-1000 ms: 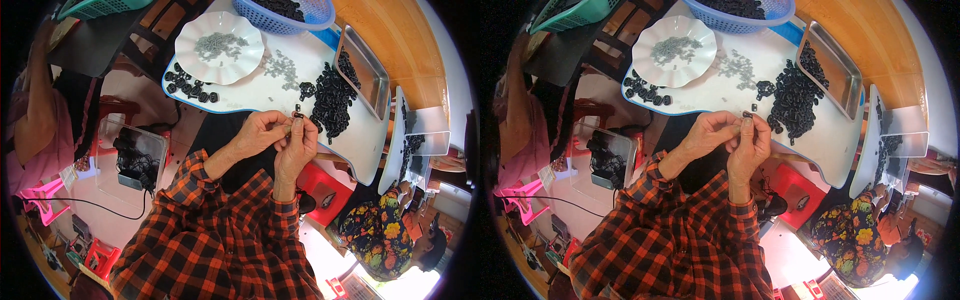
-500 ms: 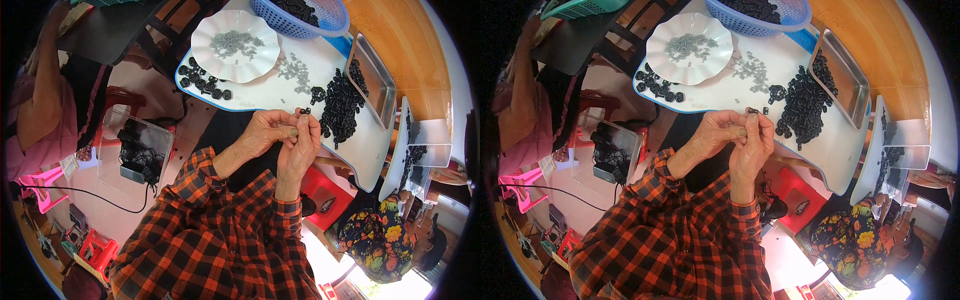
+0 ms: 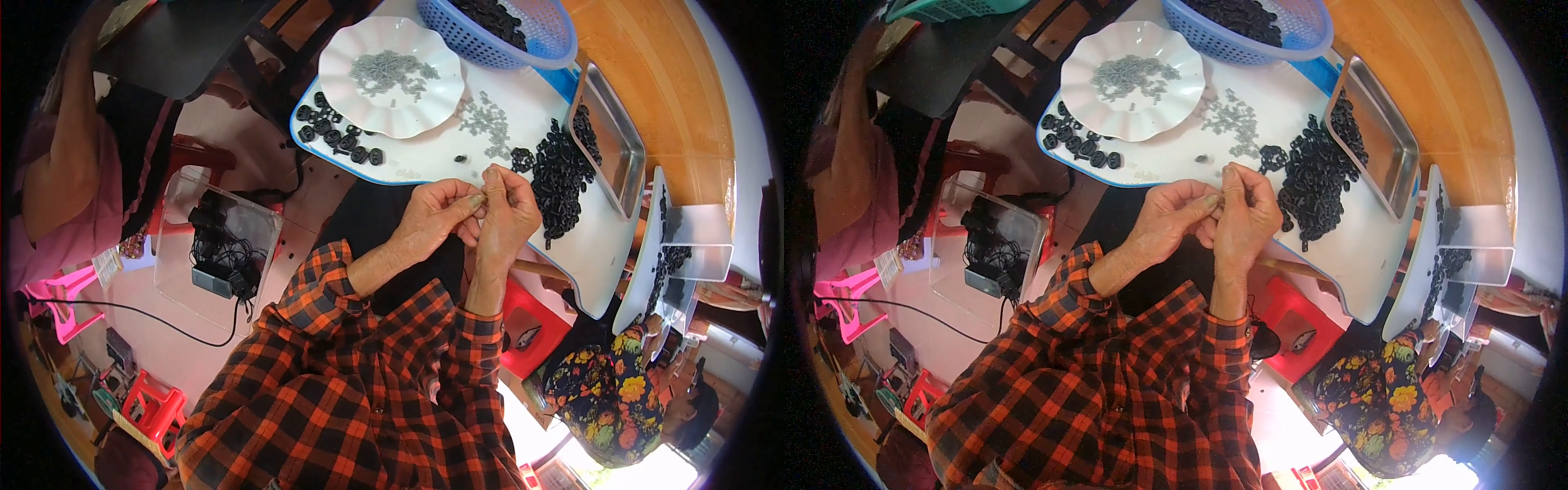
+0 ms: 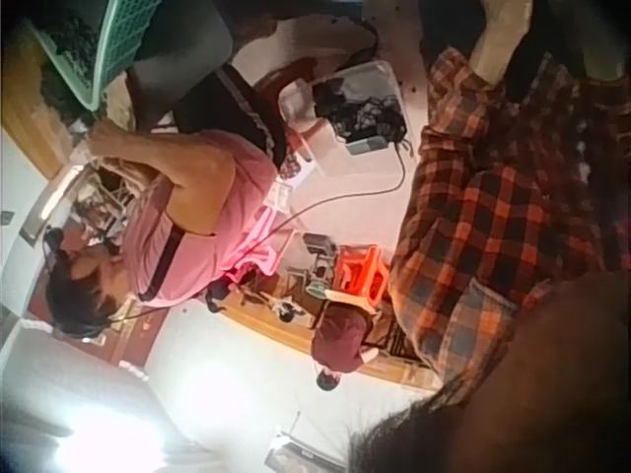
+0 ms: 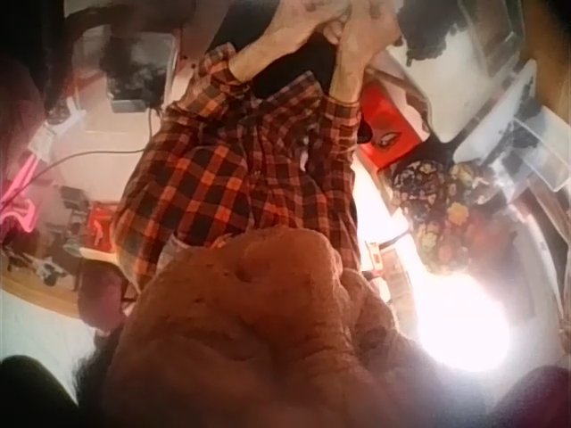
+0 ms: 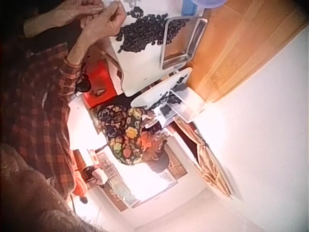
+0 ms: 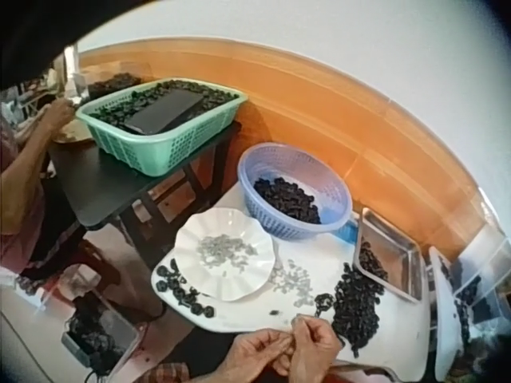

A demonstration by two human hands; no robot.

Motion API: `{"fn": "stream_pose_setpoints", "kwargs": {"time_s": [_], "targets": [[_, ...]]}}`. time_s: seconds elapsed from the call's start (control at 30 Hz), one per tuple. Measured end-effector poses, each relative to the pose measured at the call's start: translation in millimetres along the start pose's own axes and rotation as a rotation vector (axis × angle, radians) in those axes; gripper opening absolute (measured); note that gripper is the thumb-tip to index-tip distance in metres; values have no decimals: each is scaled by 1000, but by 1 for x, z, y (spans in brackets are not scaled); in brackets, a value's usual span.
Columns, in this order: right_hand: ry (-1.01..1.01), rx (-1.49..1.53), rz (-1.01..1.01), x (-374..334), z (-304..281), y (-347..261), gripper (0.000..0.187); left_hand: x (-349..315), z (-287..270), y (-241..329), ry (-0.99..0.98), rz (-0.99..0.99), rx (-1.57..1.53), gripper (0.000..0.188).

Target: The person assembles plastic cord locks by picking up small pins and fitting them into black plastic lock components by hand.

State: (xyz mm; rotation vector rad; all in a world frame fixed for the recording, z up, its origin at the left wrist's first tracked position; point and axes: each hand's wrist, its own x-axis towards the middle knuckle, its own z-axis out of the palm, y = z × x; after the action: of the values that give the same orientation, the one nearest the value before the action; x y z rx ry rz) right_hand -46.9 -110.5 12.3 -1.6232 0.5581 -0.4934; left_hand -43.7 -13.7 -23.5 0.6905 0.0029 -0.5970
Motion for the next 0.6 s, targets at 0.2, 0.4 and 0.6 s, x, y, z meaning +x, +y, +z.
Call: {"fn": "stream_pose_setpoints", "kwargs": {"time_s": [0.2,0.4,0.6], "targets": [[-21,-160,-67,11,-5,10,8,-6,-2,3,8,11,145,18],[29,-87,-207,8,-3,7,8,-11,-7,4,39,29,97,16],[-259,-125,9,-11,-8,-21,12,-12,-13,11,-43,37,110,17]]}}
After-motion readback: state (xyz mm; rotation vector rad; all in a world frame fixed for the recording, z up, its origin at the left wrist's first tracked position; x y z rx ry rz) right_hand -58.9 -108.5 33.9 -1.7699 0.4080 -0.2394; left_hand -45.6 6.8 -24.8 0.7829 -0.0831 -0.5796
